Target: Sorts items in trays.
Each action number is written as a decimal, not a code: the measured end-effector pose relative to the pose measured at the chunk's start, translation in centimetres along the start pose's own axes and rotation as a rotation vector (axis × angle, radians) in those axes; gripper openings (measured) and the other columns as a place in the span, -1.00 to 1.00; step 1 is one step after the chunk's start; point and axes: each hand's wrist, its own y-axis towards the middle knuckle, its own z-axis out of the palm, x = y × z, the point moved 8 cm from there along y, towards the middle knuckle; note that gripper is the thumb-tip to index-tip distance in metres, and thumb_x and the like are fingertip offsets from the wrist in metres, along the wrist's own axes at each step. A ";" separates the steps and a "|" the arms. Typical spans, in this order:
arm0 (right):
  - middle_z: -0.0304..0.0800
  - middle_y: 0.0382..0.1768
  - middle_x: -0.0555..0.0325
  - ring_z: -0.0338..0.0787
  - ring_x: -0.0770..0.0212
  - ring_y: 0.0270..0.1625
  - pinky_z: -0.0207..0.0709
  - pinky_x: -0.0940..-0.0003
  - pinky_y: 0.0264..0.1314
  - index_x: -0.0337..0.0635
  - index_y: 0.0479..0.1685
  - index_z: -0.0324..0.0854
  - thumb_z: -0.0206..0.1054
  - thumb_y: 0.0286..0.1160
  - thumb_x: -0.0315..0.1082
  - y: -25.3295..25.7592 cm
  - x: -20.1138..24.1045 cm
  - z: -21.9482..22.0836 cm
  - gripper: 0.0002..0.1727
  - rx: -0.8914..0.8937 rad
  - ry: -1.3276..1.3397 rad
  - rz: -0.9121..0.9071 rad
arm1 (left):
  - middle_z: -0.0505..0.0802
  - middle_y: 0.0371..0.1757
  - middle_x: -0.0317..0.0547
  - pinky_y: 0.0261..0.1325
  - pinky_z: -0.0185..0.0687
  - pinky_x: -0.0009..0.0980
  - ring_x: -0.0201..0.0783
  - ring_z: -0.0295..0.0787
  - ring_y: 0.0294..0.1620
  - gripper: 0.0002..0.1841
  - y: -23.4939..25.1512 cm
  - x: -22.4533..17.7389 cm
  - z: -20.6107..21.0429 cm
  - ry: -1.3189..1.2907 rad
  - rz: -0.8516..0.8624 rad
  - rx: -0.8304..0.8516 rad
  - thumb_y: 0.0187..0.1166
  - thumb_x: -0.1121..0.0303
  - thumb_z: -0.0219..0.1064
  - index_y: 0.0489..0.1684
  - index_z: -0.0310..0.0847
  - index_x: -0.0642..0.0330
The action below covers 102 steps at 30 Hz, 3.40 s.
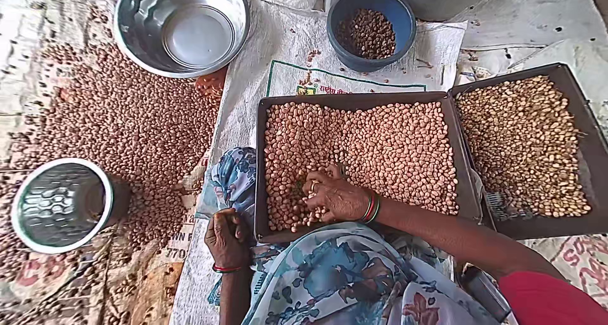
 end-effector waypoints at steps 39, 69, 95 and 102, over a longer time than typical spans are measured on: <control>0.84 -0.32 -0.20 0.86 -0.19 -0.16 0.57 -0.14 -0.04 -0.36 -0.31 0.81 0.44 0.40 -0.51 -5.2 -6.8 -8.7 -0.92 -0.492 -0.232 0.310 | 0.70 -0.62 -0.62 -0.72 0.37 -0.82 -0.74 0.42 -0.80 -0.53 0.4 0.4 -0.1 -0.031 0.004 0.017 0.84 0.45 -0.39 -0.22 0.54 0.10; 0.83 -0.09 -0.21 0.80 0.02 -0.12 0.62 0.16 0.07 -0.44 0.10 0.74 0.38 0.53 -0.52 1.0 -8.4 -8.8 -0.76 -0.501 0.240 0.369 | 0.70 -0.61 -0.63 -0.73 0.34 -0.82 -0.75 0.39 -0.81 -0.52 0.6 0.6 -0.1 -0.048 -0.034 0.031 0.85 0.45 -0.38 -0.23 0.57 0.09; 0.68 0.24 -0.53 0.62 -0.55 0.32 0.29 -0.50 0.34 -0.37 0.25 0.71 0.17 0.71 -0.41 -22.9 -11.0 -20.2 -0.68 -0.921 -0.375 0.977 | 0.71 -0.59 -0.62 -0.72 0.34 -0.84 -0.76 0.40 -0.79 -0.50 0.8 0.8 0.2 -0.057 -0.050 0.053 0.86 0.41 -0.39 -0.21 0.59 0.08; 0.75 0.10 -0.45 0.74 -0.41 0.22 0.48 -0.34 0.33 -0.39 0.12 0.77 0.37 0.62 -0.40 -14.4 -16.2 -14.7 -0.74 -0.537 -0.199 0.881 | 0.71 -0.57 -0.62 -0.71 0.34 -0.84 -0.75 0.42 -0.78 -0.52 0.7 0.6 0.2 -0.068 -0.036 0.060 0.86 0.40 -0.37 -0.22 0.59 0.07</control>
